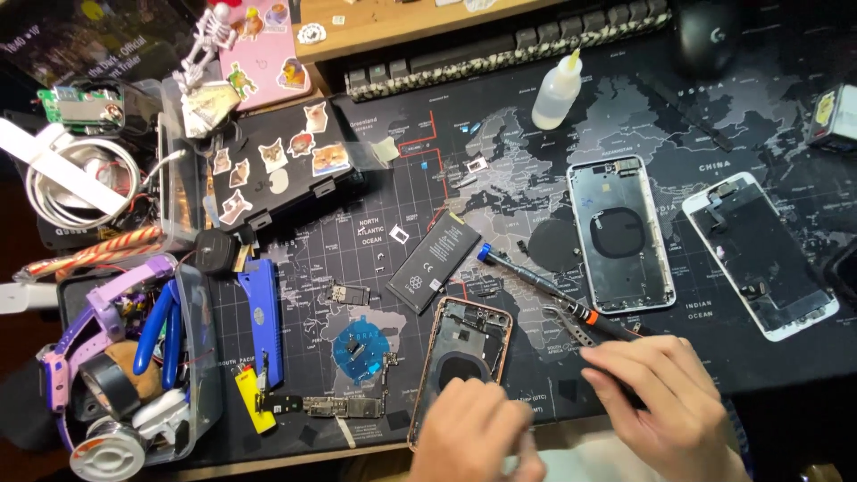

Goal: Securing internal brackets and components inside a smartphone using tweezers and a screwdriver.

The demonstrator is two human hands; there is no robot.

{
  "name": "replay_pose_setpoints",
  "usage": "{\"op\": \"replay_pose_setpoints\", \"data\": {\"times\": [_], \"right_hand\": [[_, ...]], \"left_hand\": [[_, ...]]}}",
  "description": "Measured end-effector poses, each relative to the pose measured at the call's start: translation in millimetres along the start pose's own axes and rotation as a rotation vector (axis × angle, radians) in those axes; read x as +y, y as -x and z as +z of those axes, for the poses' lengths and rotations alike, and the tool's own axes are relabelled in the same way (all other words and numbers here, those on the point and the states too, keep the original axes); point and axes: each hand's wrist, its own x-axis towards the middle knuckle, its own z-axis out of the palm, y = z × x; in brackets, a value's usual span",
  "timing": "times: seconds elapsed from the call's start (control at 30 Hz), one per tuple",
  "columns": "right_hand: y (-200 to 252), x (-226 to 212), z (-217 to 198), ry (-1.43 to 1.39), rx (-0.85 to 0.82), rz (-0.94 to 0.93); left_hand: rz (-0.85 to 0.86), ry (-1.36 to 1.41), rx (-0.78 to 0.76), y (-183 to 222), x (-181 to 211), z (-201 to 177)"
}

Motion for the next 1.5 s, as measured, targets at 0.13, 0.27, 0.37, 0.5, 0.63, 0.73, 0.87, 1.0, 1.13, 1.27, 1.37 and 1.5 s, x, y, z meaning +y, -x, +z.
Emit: {"op": "replay_pose_setpoints", "data": {"times": [0.13,0.27,0.37,0.5,0.63,0.73,0.87,1.0,1.13,1.27,1.37,1.5], "right_hand": [[0,6,0,0.096,-0.049,0.004],[3,10,-1,0.159,-0.079,0.014],[4,9,-3,0.261,-0.144,0.022],[6,9,-1,0.312,-0.138,0.022],[4,7,-3,0.325,-0.131,-0.005],[5,8,-3,0.309,-0.145,-0.006],[7,9,2,0.293,-0.120,-0.023],[6,3,2,0.173,-0.032,0.006],[2,-7,2,0.065,0.107,0.038],[21,5,16,-0.016,0.187,0.094],[12,0,12,-0.019,0.156,0.149],[-30,-5,1,-0.059,-0.001,0.097]], "left_hand": [[-0.021,-0.362,-0.036,-5,9,25],[-0.006,-0.512,0.043,-15,3,27],[-0.048,-0.593,0.036,-19,4,22],[-0.063,-0.606,0.051,-21,4,24],[-0.089,-0.613,0.047,-22,3,26],[-0.072,-0.623,0.112,-25,4,25],[-0.073,-0.604,0.099,-21,1,27],[-0.107,-0.545,0.029,-20,-1,26],[-0.109,-0.469,0.015,-26,3,14],[-0.090,-0.459,0.086,-23,5,1],[-0.131,-0.420,0.055,-17,0,-14],[-0.170,-0.356,0.141,-14,-9,-42]]}}
